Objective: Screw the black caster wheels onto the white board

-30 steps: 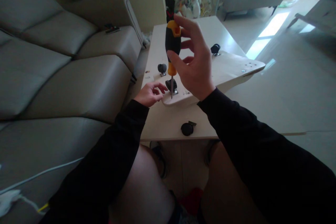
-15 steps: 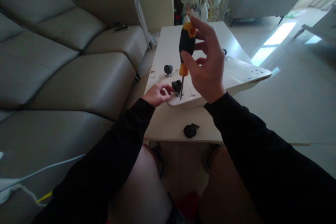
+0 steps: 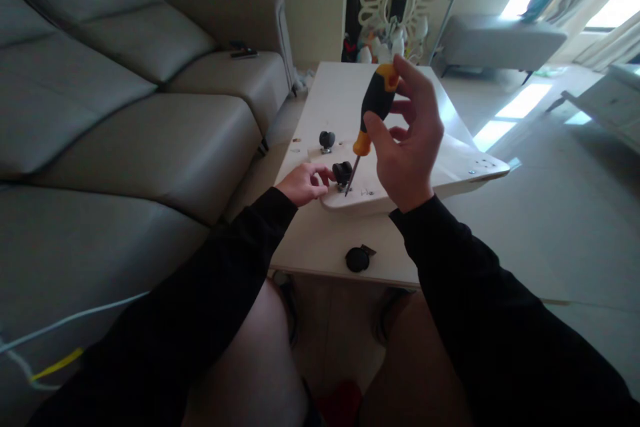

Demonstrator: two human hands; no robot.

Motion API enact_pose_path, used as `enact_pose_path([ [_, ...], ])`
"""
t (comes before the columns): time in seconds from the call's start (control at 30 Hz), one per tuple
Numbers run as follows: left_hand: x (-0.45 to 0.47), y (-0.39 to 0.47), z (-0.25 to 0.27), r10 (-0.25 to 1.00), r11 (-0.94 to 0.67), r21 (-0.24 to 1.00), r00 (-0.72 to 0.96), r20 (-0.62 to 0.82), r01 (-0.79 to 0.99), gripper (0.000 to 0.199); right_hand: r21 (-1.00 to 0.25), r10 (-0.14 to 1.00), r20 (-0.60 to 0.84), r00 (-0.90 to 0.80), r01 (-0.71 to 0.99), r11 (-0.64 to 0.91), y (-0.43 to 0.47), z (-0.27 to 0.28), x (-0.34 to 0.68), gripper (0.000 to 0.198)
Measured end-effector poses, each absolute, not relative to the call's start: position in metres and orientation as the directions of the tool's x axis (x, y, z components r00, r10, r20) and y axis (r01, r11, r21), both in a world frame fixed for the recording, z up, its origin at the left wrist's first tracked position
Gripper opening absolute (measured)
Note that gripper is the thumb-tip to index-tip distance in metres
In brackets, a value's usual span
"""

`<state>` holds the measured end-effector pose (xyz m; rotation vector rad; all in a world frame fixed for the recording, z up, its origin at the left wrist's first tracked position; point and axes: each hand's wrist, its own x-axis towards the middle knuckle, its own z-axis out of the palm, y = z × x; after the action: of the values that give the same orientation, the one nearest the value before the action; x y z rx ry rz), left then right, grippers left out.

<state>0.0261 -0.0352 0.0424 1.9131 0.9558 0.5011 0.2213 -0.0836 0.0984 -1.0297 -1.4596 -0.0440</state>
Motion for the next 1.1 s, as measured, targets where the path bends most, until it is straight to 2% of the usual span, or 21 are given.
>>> enact_pose_path([
  [0.33, 0.025, -0.034, 0.041, 0.780, -0.317, 0.854, 0.626, -0.014, 0.413, 0.031, -0.495, 0.516, 0.835, 0.193, 0.673, 0.550, -0.086, 0.098, 0.220, 0.059],
  [0.5, 0.024, -0.032, 0.039, 0.775, -0.333, 0.847, 0.632, -0.005, 0.414, 0.033, -0.470, 0.463, 0.864, 0.197, 0.644, 0.604, -0.088, 0.103, 0.221, 0.059],
  [0.77, 0.025, -0.030, 0.037, 0.768, -0.317, 0.864, 0.641, -0.008, 0.391, 0.034, -0.519, 0.559, 0.817, 0.142, 0.605, 0.604, -0.081, 0.097, 0.225, 0.063],
  [0.93, 0.025, -0.031, 0.039, 0.765, -0.304, 0.873, 0.644, -0.015, 0.381, 0.033, -0.498, 0.505, 0.845, 0.175, 0.601, 0.625, -0.084, 0.100, 0.220, 0.057],
  [1.1, 0.025, -0.031, 0.040, 0.772, -0.279, 0.874, 0.635, -0.043, 0.399, 0.031, -0.491, 0.463, 0.861, 0.210, 0.579, 0.651, -0.088, 0.106, 0.219, 0.062],
])
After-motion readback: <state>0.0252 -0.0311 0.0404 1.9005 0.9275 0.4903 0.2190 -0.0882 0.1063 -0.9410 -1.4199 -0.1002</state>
